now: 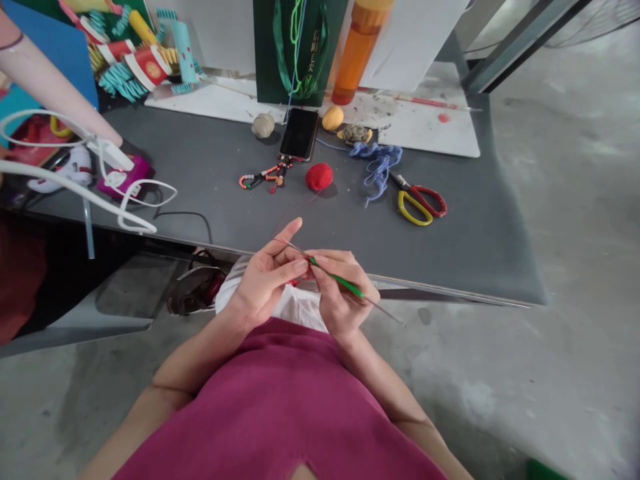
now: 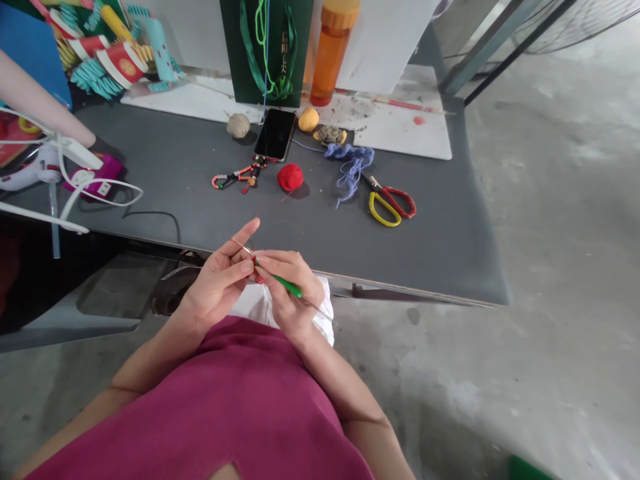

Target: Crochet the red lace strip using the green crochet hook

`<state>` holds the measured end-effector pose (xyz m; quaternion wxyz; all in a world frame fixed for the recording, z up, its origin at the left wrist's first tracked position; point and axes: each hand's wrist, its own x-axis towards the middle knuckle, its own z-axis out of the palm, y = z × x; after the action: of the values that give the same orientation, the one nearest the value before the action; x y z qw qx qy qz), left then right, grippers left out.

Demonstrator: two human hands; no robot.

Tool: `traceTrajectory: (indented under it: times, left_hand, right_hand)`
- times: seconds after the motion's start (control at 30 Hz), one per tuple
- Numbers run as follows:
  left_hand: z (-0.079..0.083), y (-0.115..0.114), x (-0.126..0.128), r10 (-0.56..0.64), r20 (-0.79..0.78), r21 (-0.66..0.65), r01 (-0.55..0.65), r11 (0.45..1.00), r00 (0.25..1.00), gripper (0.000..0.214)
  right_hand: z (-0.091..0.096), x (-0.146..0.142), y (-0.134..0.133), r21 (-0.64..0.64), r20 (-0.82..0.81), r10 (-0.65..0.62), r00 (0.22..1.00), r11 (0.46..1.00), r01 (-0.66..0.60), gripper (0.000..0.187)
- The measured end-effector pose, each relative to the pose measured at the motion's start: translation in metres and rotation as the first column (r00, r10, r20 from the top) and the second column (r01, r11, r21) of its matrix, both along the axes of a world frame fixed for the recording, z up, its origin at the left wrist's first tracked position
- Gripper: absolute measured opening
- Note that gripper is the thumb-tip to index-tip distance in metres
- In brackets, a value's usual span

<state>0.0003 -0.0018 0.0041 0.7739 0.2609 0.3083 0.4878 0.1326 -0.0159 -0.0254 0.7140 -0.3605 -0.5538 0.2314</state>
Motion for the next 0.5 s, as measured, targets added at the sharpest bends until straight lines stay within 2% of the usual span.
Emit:
traceTrajectory:
  times: [0.1, 0.2, 0.33, 0.5]
  left_hand:
    - [0.003, 0.002, -0.002, -0.03, 0.049, -0.05, 0.033, 0.998, 0.998, 0.068]
    - [0.006, 0.003, -0.004, -0.033, 0.069, -0.062, 0.037, 0.997, 0.997, 0.061]
    - [0.005, 0.003, -0.005, -0.022, 0.055, -0.038, 0.024, 0.999, 0.998, 0.062]
    - [0.004, 0.004, -0.008, -0.044, 0.068, -0.034, 0.047, 0.998, 0.997, 0.054]
  right_hand:
    - [0.003, -0.004, -0.002, -0.169, -0.222, 0.069, 0.973, 0.98, -0.108, 0.004]
    - [0.007, -0.003, -0.005, -0.291, -0.329, 0.051, 0.943, 0.945, -0.152, 0.007]
    - [0.011, 0.001, -0.005, -0.314, -0.34, 0.027, 0.94, 0.939, -0.14, 0.013]
    - [0.016, 0.005, -0.002, -0.345, -0.401, 0.07, 0.913, 0.912, -0.222, 0.016]
